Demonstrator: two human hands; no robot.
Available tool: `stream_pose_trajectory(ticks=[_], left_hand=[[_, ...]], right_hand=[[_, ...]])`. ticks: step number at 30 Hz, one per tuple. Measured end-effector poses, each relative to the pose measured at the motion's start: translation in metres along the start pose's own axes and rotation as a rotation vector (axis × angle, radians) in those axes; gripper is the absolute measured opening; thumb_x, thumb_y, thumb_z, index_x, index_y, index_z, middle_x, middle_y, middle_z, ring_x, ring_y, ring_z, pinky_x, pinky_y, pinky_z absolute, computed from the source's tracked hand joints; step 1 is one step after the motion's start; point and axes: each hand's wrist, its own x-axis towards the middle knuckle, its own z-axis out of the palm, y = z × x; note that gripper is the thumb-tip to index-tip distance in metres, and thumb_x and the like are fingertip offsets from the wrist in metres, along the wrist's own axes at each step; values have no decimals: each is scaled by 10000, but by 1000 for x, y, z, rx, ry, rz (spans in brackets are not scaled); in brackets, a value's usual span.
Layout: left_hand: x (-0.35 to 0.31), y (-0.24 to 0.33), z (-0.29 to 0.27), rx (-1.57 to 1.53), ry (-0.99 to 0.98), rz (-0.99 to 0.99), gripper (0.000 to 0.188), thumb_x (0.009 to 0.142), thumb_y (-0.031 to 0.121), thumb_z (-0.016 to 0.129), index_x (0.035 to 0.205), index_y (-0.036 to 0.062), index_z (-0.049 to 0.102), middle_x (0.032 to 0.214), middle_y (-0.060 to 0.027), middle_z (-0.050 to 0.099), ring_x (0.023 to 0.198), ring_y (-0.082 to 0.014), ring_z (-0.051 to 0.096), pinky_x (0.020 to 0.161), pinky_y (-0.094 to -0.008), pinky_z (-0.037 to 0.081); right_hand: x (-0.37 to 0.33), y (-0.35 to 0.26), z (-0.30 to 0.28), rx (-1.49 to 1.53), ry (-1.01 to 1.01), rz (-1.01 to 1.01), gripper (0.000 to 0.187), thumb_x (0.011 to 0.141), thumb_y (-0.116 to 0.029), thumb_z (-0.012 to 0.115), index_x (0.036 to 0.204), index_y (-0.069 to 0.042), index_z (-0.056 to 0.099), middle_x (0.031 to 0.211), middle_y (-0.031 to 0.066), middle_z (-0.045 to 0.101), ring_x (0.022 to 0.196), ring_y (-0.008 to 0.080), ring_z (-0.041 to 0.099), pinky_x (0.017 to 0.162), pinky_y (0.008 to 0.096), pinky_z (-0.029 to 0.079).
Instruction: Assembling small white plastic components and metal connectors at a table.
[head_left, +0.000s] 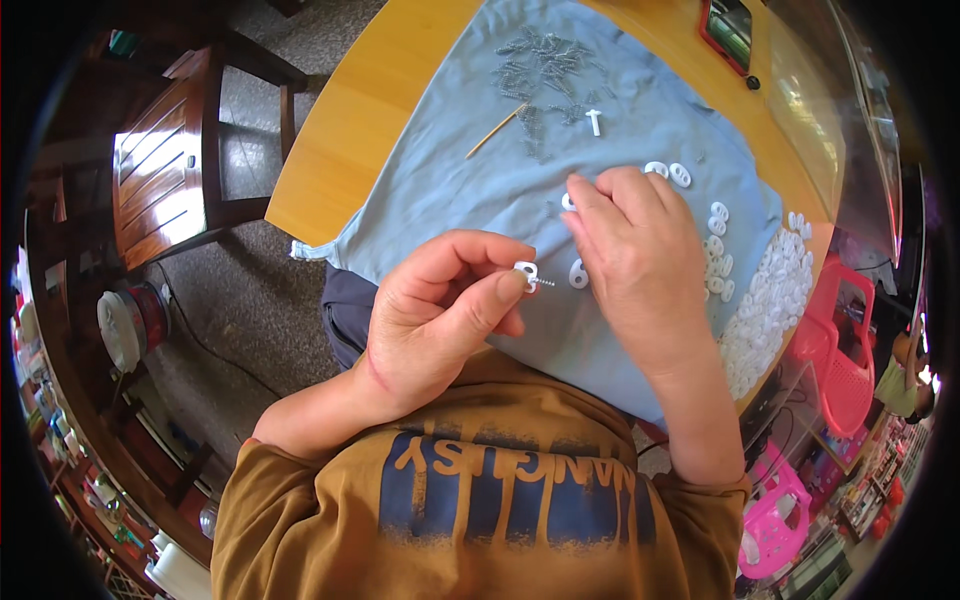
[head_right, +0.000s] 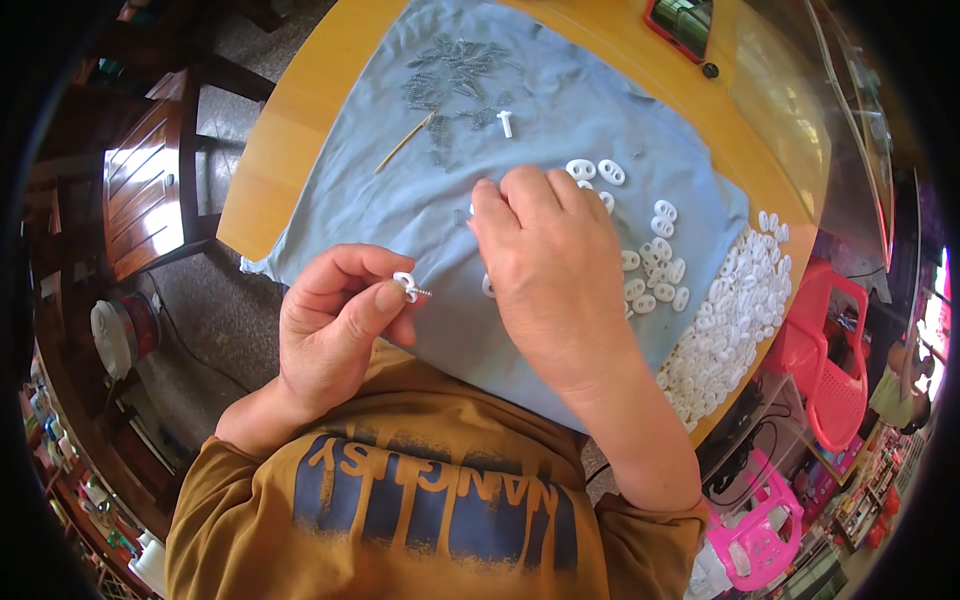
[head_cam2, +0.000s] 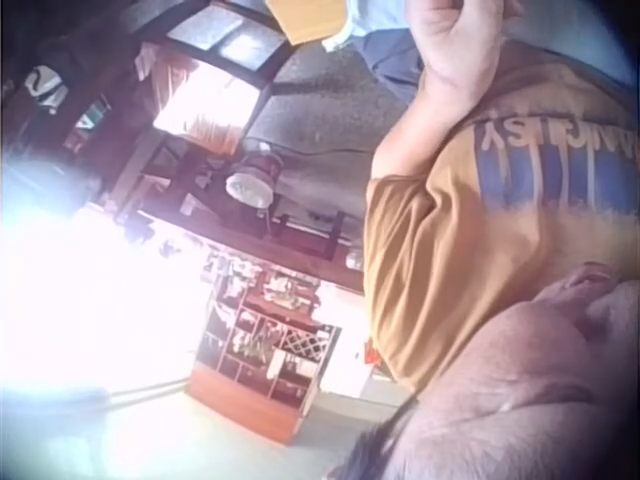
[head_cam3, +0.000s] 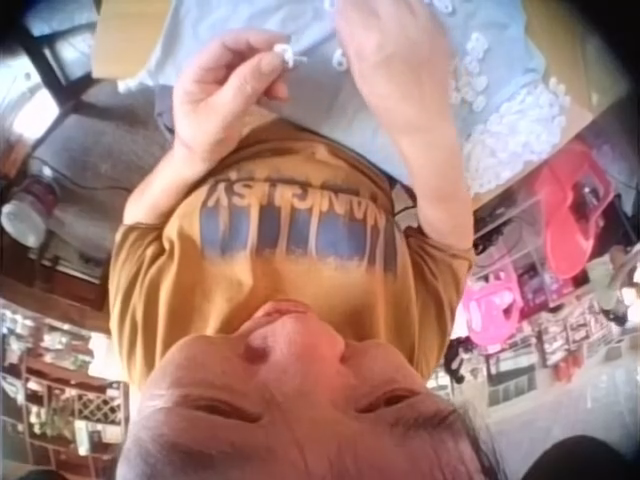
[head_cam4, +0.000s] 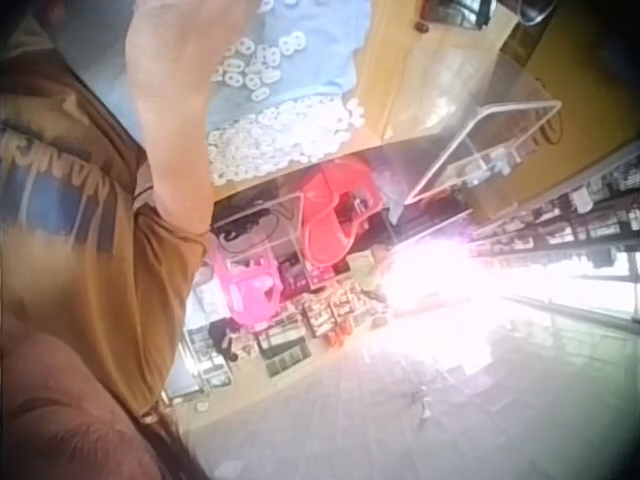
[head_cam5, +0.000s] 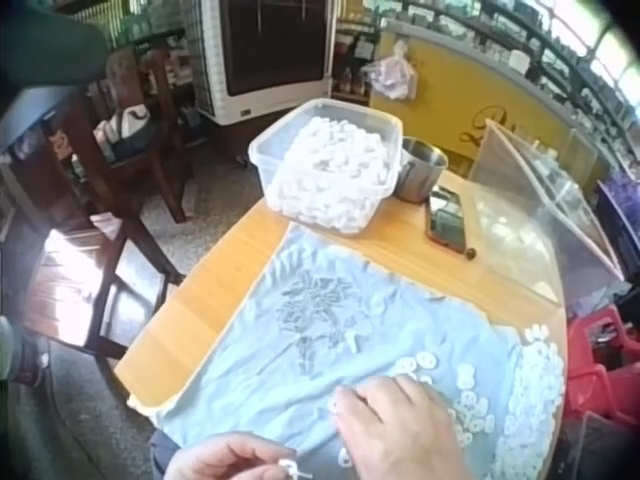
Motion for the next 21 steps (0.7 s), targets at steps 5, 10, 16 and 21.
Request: stream_pose_trajectory(ticks=[5,10,16,21], left_hand=[[1,2,1,-1,3,8,217,902,40,549,1114,-5,552,906,-38,609,737,-62,556,656,-191,478],[3,4,1,4,-15,77,239,907,48,542,1141,1,545,896,-35,602,725,-70,552,652,-192,464],[2,6,4,6,17,89,236,898,40,544,1129,-7,547,885,-69,619,674,-98,561,630,-214,459],[1,5,6,1,44,116,210,889,12,537,1094,-20,562,900,-110,635,638,-130,573,620,-241,468]], right_hand=[[2,1,1,40,23,-24,119,716,-50,642,794,-50,551,786,59,511,718,234,529,635,342,440],[3,-3,0,102,-23,77,130,737,-27,622,836,-36,538,820,94,525,754,275,552,655,380,453],[7,-2,-5,275,-145,204,110,786,-34,605,870,-31,535,825,118,533,770,315,553,657,404,453],[-2,-3,1,188,-86,125,111,776,-22,607,864,-34,540,803,117,533,748,312,555,644,384,458]])
